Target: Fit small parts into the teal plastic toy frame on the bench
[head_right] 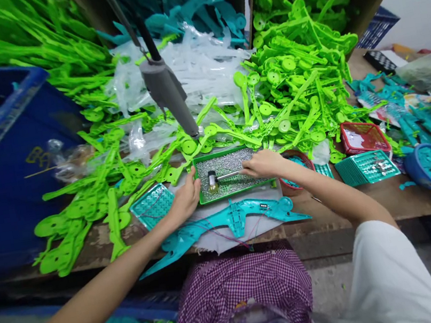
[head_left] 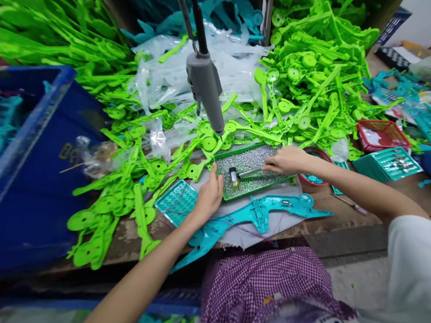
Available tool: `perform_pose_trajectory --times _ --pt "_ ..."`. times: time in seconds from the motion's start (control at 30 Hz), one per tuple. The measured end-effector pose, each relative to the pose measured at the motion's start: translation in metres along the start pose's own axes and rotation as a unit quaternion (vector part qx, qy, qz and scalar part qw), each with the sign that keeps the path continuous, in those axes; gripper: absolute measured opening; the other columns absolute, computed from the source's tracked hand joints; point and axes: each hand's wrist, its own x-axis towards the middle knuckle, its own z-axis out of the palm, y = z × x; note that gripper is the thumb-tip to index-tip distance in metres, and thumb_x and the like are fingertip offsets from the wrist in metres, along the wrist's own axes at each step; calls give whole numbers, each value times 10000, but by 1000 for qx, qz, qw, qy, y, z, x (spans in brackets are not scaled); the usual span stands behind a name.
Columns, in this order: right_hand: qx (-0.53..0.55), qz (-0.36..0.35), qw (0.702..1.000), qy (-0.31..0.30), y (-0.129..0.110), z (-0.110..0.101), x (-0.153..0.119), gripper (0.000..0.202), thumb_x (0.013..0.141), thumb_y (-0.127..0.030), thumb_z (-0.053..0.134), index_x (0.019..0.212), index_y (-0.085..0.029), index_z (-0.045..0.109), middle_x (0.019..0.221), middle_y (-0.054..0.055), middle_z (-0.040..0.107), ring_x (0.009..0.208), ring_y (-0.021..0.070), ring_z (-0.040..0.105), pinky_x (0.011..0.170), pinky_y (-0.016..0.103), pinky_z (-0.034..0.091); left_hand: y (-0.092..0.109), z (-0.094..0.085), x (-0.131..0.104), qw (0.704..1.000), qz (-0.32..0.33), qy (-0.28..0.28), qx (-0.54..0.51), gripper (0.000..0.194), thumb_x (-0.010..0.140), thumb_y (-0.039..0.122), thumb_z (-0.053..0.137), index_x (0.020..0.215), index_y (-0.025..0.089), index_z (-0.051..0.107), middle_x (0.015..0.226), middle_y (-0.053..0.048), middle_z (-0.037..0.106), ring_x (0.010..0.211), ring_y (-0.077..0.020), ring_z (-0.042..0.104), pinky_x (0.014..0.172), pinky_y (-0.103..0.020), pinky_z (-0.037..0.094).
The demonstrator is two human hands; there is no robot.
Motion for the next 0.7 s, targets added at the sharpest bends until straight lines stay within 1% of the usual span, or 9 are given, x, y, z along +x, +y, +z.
perform_pose_trajectory --times 0.07,0.13,0.2,0.3,0.37,0.43,0.53,0.6,0.7 --pt "8 42 999 8 -1 -2 5 539 1029 -510 212 1080 -198 649 876 131 750 758 231 671 588 289 269 0 0 0 1000 -1 -1 4 595 1005 364 254 1503 38 265 896 -141 719 844 -276 708 755 -366 518" --pt "16 76 997 11 -6 -1 11 532 1032 -499 192 1126 -205 625 902 130 752 777 239 677 596 288 279 -1 1 0 1000 -1 2 2 596 1006 369 253 1504 44 269 897 -139 720 843 -277 710 753 -366 518" --pt "27 69 997 8 -16 3 17 527 1033 -498 175 1186 -218 595 925 124 755 786 241 679 599 284 282 -2 2 0 1000 5 11 -5 592 1007 374 254 1503 53 276 911 -137 722 842 -270 709 762 -365 519" --pt "25 27 999 1 -23 9 16 524 1034 -494 175 1206 -223 589 917 123 758 777 237 679 593 280 269 -1 2 0 1000 1 13 -9 582 1005 362 264 1502 60 282 965 -147 723 872 -266 707 792 -367 520" --pt "5 10 1000 -9 -14 11 2 521 1034 -486 194 1176 -210 612 879 130 756 755 231 675 587 280 252 0 1 -1 1000 -10 3 -9 580 1003 350 271 1505 60 275 975 -151 722 889 -272 706 805 -371 519" --pt "-20 9 999 -24 4 12 -19 523 1032 -477 209 1138 -194 635 848 138 751 731 226 669 582 284 240 3 -1 -1 1000 -20 -8 -8 579 1001 337 272 1506 53 268 974 -156 721 895 -279 707 809 -376 516" --pt "-42 57 997 -35 28 13 -44 515 1033 -452 217 1104 -177 646 850 143 747 709 224 667 576 285 238 6 -2 0 1000 -26 -11 -3 574 998 324 278 1500 45 269 972 -161 717 896 -280 707 810 -377 512" --pt "-46 101 993 -28 34 13 -47 519 1034 -449 206 1107 -169 637 849 146 743 717 234 672 575 286 243 6 -2 1 1000 -28 -7 0 565 997 325 287 1490 50 280 958 -156 715 884 -276 706 807 -374 511" --pt "-35 117 992 -18 22 14 -30 518 1035 -454 192 1134 -172 615 859 145 743 761 249 682 582 288 252 5 -1 1 1000 -24 -6 3 540 998 336 282 1466 66 310 930 -142 711 854 -271 703 795 -373 507"
